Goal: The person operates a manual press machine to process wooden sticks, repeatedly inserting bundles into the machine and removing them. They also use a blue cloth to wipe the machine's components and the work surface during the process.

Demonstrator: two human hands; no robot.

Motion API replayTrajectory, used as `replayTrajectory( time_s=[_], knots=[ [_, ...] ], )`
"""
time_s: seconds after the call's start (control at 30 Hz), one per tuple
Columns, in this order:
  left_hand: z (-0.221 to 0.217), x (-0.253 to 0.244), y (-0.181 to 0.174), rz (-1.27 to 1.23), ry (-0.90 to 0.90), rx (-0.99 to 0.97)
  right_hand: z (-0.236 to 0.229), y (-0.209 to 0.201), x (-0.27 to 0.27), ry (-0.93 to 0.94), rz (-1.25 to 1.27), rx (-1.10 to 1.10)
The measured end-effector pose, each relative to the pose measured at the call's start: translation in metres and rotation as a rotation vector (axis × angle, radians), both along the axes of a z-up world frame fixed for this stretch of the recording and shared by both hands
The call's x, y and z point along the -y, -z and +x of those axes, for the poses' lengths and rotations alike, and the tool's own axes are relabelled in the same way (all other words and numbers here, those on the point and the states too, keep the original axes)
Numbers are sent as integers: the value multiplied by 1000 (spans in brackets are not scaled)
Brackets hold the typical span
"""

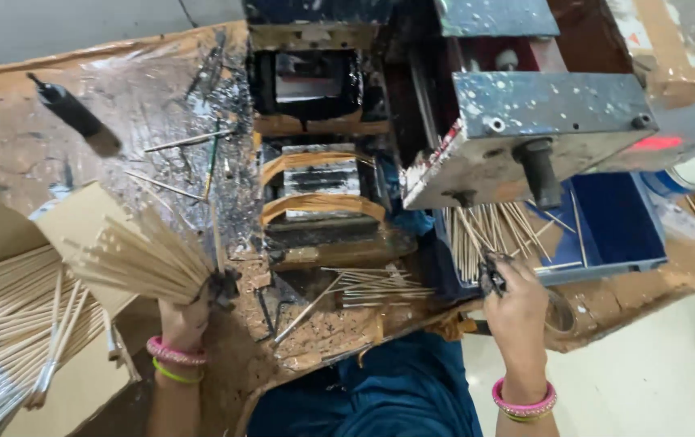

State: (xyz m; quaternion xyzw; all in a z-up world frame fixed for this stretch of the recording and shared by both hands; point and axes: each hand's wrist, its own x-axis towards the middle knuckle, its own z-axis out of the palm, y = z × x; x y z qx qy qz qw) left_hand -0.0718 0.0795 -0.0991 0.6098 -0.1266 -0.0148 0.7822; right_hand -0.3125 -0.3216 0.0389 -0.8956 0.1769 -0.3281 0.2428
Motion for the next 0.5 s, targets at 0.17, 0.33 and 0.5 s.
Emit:
replayTrajectory(
  time_s=[0.17,0.33,0.5],
  knots=[
    [-5,19,34,439,404,504,12,13,-36,-285,672,-127],
    [-21,47,-121,353,785,353,60,-5,-47,-746,866,20],
    [39,10,-104,152,391,296,112,-37,-56,-758,83,78]
  ],
)
